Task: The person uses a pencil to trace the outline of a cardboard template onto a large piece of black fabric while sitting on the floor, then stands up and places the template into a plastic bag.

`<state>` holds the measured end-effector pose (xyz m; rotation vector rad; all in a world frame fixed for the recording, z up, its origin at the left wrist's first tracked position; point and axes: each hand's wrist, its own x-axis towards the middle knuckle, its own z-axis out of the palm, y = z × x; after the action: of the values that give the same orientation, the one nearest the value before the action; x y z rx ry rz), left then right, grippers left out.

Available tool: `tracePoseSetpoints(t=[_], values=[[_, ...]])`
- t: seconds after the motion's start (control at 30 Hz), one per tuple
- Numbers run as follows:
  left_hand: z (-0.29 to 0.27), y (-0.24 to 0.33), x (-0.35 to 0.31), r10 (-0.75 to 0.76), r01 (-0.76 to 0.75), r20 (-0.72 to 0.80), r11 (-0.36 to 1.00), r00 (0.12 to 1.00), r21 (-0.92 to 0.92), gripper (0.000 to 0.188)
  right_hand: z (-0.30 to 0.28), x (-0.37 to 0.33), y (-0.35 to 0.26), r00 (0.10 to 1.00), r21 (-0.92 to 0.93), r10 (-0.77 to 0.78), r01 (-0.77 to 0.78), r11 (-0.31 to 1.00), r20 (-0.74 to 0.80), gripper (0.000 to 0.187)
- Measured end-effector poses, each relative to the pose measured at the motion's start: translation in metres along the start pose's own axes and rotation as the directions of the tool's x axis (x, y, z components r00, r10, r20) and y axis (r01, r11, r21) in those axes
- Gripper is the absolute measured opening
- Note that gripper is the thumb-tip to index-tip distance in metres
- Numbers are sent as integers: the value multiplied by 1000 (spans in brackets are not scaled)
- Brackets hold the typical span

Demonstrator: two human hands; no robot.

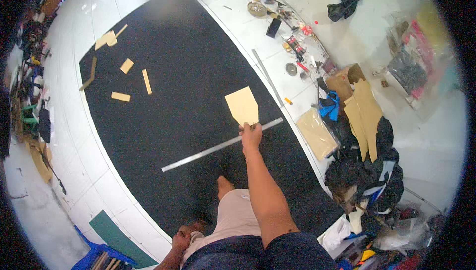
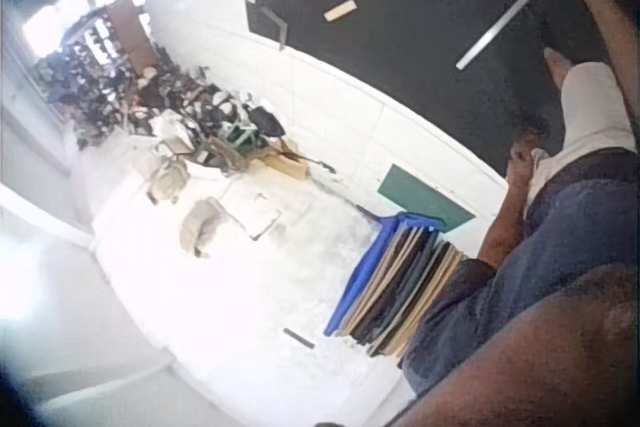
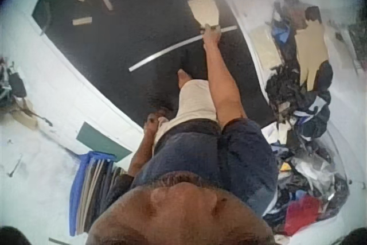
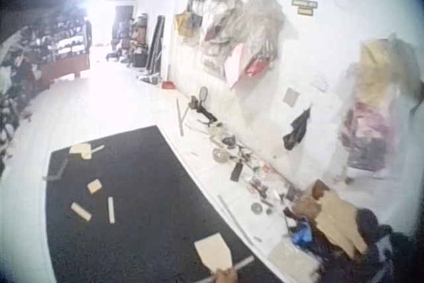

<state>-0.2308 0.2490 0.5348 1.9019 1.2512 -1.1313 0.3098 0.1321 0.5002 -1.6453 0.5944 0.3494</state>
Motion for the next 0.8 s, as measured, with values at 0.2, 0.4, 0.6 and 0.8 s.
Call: tracePoseSetpoints(t=[0.2,0.4,0.6,0.8], values=[[-100,87,-28,240,-245,-113,969,964,-35,48,12,47,-52,1000,-12,10,-10,1000,18,18],[-141,117,-18,178,-237,-277,951,944,-199,40,37,44,-104,998,-22,16,-15,1000,58,16],[-218,187,-4,337,-449,-445,876,830,-175,34,93,36,-172,988,5,-95,95,995,120,12],[-273,206,62,365,-484,-413,844,835,-232,33,181,50,-256,974,122,-209,199,972,83,23]])
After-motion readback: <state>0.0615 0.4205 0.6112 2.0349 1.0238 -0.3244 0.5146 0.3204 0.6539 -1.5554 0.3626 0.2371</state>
